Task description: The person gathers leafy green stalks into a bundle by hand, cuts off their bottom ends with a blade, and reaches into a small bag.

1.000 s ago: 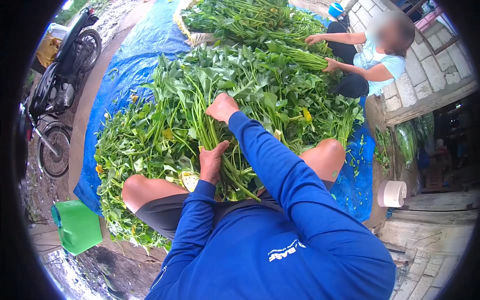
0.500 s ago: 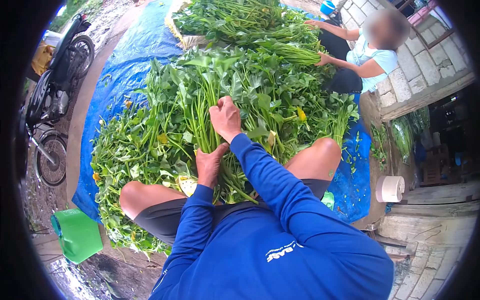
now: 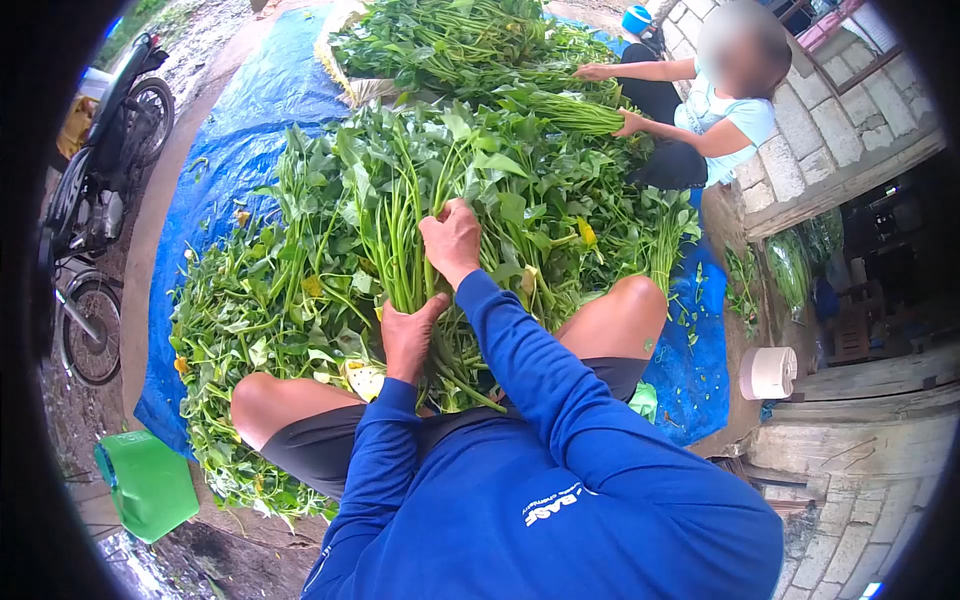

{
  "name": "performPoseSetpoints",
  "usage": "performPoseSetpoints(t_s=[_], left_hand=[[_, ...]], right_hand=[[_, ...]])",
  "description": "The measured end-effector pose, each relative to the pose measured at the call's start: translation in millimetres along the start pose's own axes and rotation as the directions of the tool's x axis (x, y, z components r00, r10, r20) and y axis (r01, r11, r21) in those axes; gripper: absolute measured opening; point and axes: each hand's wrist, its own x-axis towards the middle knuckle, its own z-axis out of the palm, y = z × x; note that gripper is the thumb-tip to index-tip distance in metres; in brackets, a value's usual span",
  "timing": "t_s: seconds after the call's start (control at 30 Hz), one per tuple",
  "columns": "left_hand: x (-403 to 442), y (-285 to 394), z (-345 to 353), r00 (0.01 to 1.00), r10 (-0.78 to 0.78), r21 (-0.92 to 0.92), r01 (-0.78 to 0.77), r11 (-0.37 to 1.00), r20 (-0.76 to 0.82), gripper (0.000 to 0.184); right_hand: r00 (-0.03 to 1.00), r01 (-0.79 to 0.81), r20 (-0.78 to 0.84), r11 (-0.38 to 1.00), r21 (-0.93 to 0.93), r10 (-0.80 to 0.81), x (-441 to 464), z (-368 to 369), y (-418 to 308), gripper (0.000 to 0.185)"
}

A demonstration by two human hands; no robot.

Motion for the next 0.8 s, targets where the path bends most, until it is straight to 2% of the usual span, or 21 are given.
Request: performPoseSetpoints(t_s=[0.03, 0.07, 0.1, 0.17, 0.2, 0.23, 0.27, 0.3, 0.37, 0.4, 0.43, 0.5, 0.57, 0.6, 0.63, 0.67, 0.7, 0.73, 0.77, 0.8], left_hand=[[7, -8, -1, 1.0, -0.009, 0.01, 0.009, 1.0, 0.023, 0.04], [12, -15, -4, 0.999, -0.019, 0.021, 0.018, 1.0, 0.045, 0.037], [14, -12, -7, 0.992, -0.063, -0.018, 0.065, 0.998, 0.113, 0.035], [17, -7, -12, 0.956, -0.147, -0.083, 0.173, 0.981, 0.252, 0.03], [18, -11, -8, 0.965, -0.15, -0.11, 0.177, 0.978, 0.217, 0.019], [18, -15, -11, 0.963, -0.178, -0.156, 0.211, 0.965, 0.201, 0.021], [22, -18, -15, 0.961, -0.204, -0.2, 0.241, 0.95, 0.187, 0.023], [23, -21, -17, 0.956, -0.235, -0.241, 0.273, 0.931, 0.177, 0.025], [18, -9, -21, 0.99, -0.112, -0.374, 0.136, 0.917, 0.085, 0.023], [22, -7, -21, 0.992, -0.119, -0.481, 0.125, 0.868, 0.044, 0.021], [26, -6, -22, 0.991, -0.132, -0.581, 0.107, 0.806, 0.001, 0.02], [39, -14, -41, 0.989, -0.141, -0.546, 0.138, 0.826, 0.036, 0.016], [37, -8, -43, 0.984, -0.18, -0.622, 0.138, 0.771, -0.006, 0.012], [35, -10, -39, 0.982, -0.173, -0.594, 0.097, 0.798, -0.072, 0.014], [36, -10, -35, 0.977, -0.154, -0.567, 0.046, 0.822, -0.145, 0.017], [35, -14, -39, 0.975, -0.181, -0.577, 0.075, 0.814, -0.129, 0.018], [31, -10, -41, 0.975, -0.191, -0.557, 0.098, 0.825, -0.112, 0.018], [26, -1, -44, 0.976, -0.198, -0.541, 0.116, 0.833, -0.095, 0.018], [26, 5, -45, 0.977, -0.197, -0.53, 0.126, 0.839, -0.081, 0.019], [29, 6, -47, 0.977, -0.191, -0.5, 0.118, 0.858, -0.097, 0.019]], right_hand=[[0.998, -0.006, 0.068, 0.996, 0.091, 0.0, -2, -2, -10, 0.024], [0.94, -0.259, 0.293, 0.924, 0.28, 0.175, -5, -11, -19, 0.019], [0.865, -0.35, 0.468, 0.887, 0.302, 0.181, 0, -15, -20, 0.018], [0.723, -0.529, 0.679, 0.735, 0.424, 0.128, 3, -6, -23, 0.021], [0.699, -0.51, 0.71, 0.754, 0.414, 0.083, 4, 7, -12, 0.023], [0.737, -0.387, 0.662, 0.888, 0.248, 0.136, 3, 18, -17, 0.032], [0.861, -0.118, 0.503, 0.991, 0.065, 0.07, -3, 26, -20, 0.036], [0.936, 0.118, 0.349, 0.977, -0.176, -0.05, -20, 24, -39, 0.04], [0.884, 0.446, 0.26, 0.867, -0.223, -0.388, -62, -7, -76, 0.046], [0.823, 0.53, 0.373, 0.815, -0.234, -0.429, -80, -26, -82, 0.044], [0.786, 0.57, 0.438, 0.787, -0.237, -0.437, -96, -41, -79, 0.044], [0.784, 0.555, 0.453, 0.806, -0.204, -0.425, -119, -58, -51, 0.048], [0.766, 0.582, 0.472, 0.782, -0.222, -0.436, -141, -40, 9, 0.058], [0.772, 0.223, 0.631, 0.962, -0.155, -0.077, -145, -52, -29, 0.059], [0.762, 0.345, 0.633, 0.912, -0.22, -0.136, -147, -45, -7, 0.052], [0.631, 0.724, 0.55, 0.669, -0.165, -0.547, -134, -47, 7, 0.046], [0.331, 0.943, 0.444, 0.286, -0.167, -0.833, -121, -52, 14, 0.04], [0.6, 0.779, 0.334, 0.626, -0.039, -0.727, -107, -67, 3, 0.033], [0.809, 0.51, 0.264, 0.85, 0.129, -0.525, -86, -87, -10, 0.026], [0.897, 0.441, 0.1, 0.885, -0.148, -0.43, -59, -107, -3, 0.02]])
